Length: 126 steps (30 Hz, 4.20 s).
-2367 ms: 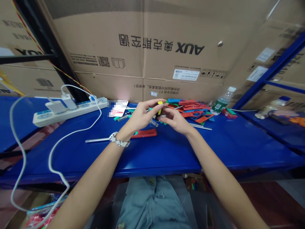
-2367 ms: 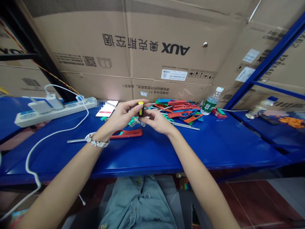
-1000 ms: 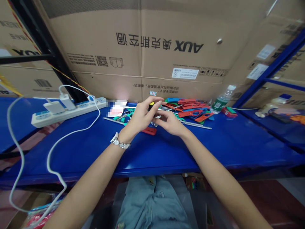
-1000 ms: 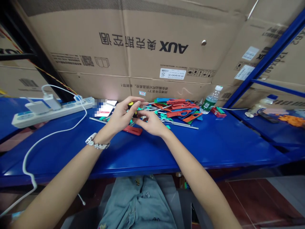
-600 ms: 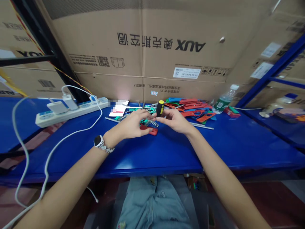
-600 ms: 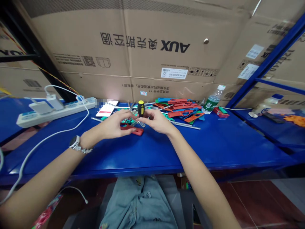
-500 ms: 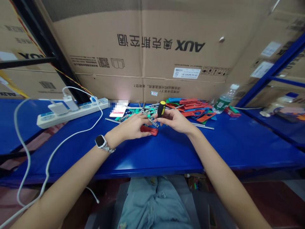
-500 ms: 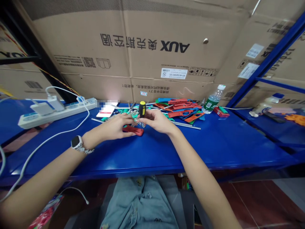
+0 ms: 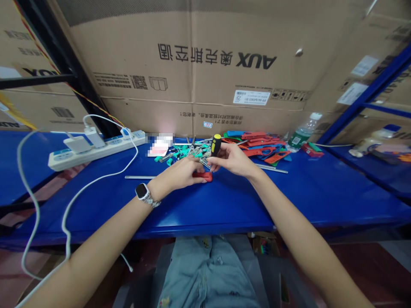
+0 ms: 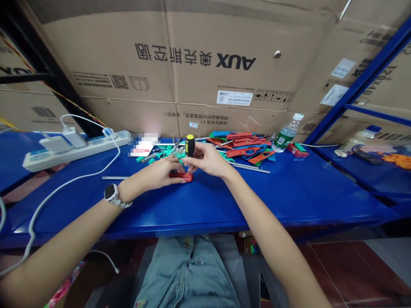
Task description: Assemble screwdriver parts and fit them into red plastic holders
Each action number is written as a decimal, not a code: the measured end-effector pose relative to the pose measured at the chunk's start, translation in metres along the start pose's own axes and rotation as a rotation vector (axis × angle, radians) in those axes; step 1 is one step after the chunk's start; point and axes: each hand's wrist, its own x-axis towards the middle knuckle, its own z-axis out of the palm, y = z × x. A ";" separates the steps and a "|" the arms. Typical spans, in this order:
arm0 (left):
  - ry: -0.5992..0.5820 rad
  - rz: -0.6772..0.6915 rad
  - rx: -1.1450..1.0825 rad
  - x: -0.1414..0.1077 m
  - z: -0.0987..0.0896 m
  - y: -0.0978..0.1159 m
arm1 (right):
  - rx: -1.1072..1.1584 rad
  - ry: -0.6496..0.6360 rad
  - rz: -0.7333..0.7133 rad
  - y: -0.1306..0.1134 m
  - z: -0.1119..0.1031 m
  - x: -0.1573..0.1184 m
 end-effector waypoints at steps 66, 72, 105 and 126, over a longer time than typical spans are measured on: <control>0.080 -0.139 0.056 -0.070 -0.003 -0.018 | -1.021 0.133 0.314 0.020 0.013 -0.052; 0.163 -0.028 0.054 -0.069 -0.014 -0.009 | -0.874 0.193 0.183 0.011 0.009 -0.054; 0.153 -0.479 0.408 0.107 -0.037 -0.119 | -1.614 -0.012 0.050 0.030 -0.094 0.121; -0.009 -0.174 0.051 0.092 0.005 -0.083 | -1.579 -0.083 0.040 0.036 -0.084 0.127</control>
